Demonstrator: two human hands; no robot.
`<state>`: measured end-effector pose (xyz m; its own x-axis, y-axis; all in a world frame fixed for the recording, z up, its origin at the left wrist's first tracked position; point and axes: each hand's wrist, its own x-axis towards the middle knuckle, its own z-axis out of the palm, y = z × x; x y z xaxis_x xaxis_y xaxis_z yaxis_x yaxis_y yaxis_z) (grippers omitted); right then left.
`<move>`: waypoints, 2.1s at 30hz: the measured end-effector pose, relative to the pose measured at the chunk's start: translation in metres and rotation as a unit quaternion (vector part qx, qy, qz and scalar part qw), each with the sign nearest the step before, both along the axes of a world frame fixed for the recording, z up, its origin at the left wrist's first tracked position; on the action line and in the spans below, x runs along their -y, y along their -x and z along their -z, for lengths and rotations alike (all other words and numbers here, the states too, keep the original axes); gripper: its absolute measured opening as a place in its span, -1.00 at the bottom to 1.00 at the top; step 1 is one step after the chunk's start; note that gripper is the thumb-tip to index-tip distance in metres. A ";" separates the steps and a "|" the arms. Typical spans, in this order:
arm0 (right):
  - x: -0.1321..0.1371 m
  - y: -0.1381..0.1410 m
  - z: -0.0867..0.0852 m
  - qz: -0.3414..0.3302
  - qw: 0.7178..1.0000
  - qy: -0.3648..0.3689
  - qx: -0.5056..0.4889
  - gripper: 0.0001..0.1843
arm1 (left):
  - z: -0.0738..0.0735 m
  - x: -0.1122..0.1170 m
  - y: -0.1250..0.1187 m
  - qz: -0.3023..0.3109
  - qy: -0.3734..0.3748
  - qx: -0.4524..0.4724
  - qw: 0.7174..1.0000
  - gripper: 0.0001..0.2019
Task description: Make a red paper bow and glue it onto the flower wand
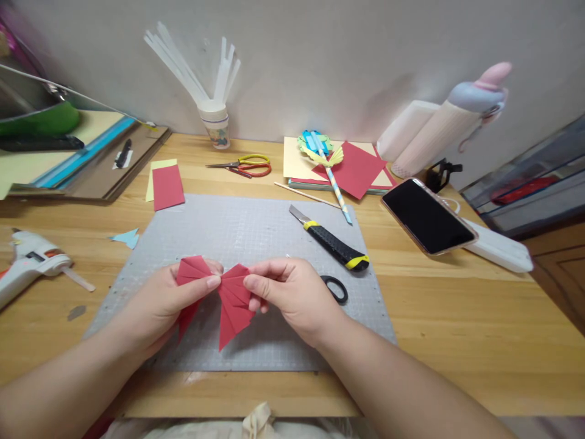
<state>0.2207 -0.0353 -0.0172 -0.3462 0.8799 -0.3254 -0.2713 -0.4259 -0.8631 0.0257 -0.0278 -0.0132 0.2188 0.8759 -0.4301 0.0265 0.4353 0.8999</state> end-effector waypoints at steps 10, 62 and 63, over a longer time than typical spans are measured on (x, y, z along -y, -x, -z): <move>0.001 0.001 0.000 0.016 1.000 -0.012 0.021 -0.77 | 0.002 0.000 -0.001 -0.003 -0.006 0.009 1.000 -0.75; 0.001 0.004 -0.004 0.029 0.987 -0.081 0.137 -0.78 | -0.003 0.001 -0.004 -0.012 -0.004 0.002 1.000 -0.78; 0.002 0.004 -0.003 0.039 0.984 -0.098 0.142 -0.77 | -0.003 0.001 -0.004 -0.016 -0.004 -0.001 1.000 -0.77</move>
<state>0.2169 -0.0374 -0.0140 -0.1945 0.9560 -0.2197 -0.0336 -0.2303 -0.9725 0.0295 -0.0285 -0.0101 0.1898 0.8857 -0.4238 0.0150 0.4290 0.9032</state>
